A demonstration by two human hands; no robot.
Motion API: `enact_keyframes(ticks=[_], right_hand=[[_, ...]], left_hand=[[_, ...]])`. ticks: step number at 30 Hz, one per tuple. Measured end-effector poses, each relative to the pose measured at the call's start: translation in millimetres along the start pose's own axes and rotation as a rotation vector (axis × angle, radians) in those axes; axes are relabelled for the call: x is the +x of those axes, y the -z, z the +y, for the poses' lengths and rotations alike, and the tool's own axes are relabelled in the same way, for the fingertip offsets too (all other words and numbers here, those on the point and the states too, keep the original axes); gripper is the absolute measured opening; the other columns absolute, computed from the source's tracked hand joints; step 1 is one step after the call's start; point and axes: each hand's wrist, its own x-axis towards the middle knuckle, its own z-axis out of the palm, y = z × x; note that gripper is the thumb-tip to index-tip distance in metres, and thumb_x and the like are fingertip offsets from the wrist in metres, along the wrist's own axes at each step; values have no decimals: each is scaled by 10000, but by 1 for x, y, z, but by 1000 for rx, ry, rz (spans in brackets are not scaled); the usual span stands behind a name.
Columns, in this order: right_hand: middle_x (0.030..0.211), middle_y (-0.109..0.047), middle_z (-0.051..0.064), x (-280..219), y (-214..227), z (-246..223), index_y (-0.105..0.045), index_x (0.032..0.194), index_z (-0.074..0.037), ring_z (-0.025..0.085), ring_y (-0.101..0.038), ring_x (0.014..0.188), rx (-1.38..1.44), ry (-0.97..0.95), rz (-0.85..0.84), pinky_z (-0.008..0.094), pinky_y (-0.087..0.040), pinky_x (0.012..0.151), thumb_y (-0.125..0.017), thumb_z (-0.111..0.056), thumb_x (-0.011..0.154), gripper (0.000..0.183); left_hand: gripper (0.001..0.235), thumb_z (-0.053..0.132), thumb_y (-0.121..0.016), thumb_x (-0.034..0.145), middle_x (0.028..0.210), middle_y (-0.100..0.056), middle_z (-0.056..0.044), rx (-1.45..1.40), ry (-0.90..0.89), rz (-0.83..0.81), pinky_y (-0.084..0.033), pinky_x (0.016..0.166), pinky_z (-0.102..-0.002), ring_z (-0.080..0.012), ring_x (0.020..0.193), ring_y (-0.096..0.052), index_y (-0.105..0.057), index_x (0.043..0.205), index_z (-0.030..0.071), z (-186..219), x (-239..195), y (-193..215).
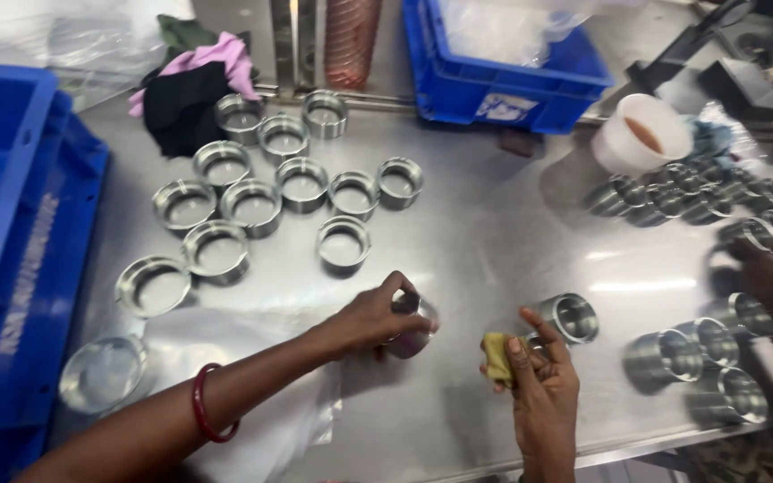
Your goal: Cleaning metal rings with a sponge and placing them into plastic bags for packaging.
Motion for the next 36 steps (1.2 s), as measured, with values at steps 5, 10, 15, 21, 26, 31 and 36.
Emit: enact_keyframes(ticks=[5, 10, 15, 21, 26, 31, 36], right_hand=[[1026, -729, 222, -20, -10, 2, -324, 1597, -154, 236, -732, 918, -108, -25, -205, 313, -611, 794, -569, -74, 937, 708], [966, -685, 261, -31, -2, -15, -161, 1707, -200, 288, -685, 1010, -63, -50, -466, 378, -556, 952, -501, 27, 975, 838], [1113, -656, 258, -34, 5, -37, -152, 1666, -224, 272, -683, 1036, 201, -242, -466, 445, -576, 905, -406, 112, 807, 957], [1238, -595, 303, -21, 11, -9, -161, 1672, -70, 280, -639, 1119, 569, -145, -821, 384, -556, 954, -419, 175, 997, 762], [1409, -534, 192, -10, 73, 14, -291, 1534, 39, 293, -641, 1183, 257, -23, -344, 364, -544, 1004, -438, 60, 1019, 536], [1477, -521, 232, -8, 192, 56, -261, 1604, -23, 310, -664, 1162, 136, 337, 157, 425, -623, 903, -494, 58, 926, 721], [1028, -666, 346, -14, 261, 95, -385, 1619, -30, 333, -698, 900, -178, 330, 360, 409, -624, 724, -559, 77, 973, 677]], left_hand=[[903, 667, -725, 742, 989, -633, -228, -649, 326, -175, -521, 439, -273, -209, 608, -640, -410, 1357, 85, 12, -4, -39], [892, 615, -740, 773, 972, -658, -265, -617, 243, -266, -527, 438, -277, -250, 625, -658, -378, 1376, 67, 27, -28, -54], [802, 522, -769, 877, 1278, -572, -184, 150, -912, 115, -633, 990, -369, -278, 1159, -667, -398, 1446, 96, 22, -46, -58], [754, 468, -772, 797, 1253, -584, -196, -427, -89, -261, -558, 894, -487, -344, 1172, -630, -444, 1383, 125, 35, -32, -62], [778, 306, -808, 690, 1259, -577, -179, 315, -421, -94, -456, 1026, -527, -367, 1176, -575, -517, 1375, 78, 14, 25, -47], [772, 226, -783, 696, 1335, -517, -187, 741, -154, -46, -425, 992, -598, -416, 1266, -453, -493, 1405, 127, 12, 96, -60], [1045, 355, -835, 633, 1399, -443, -268, 593, -353, -237, -411, 1030, -613, -442, 1328, -387, -334, 1517, 112, 87, 85, -144]])
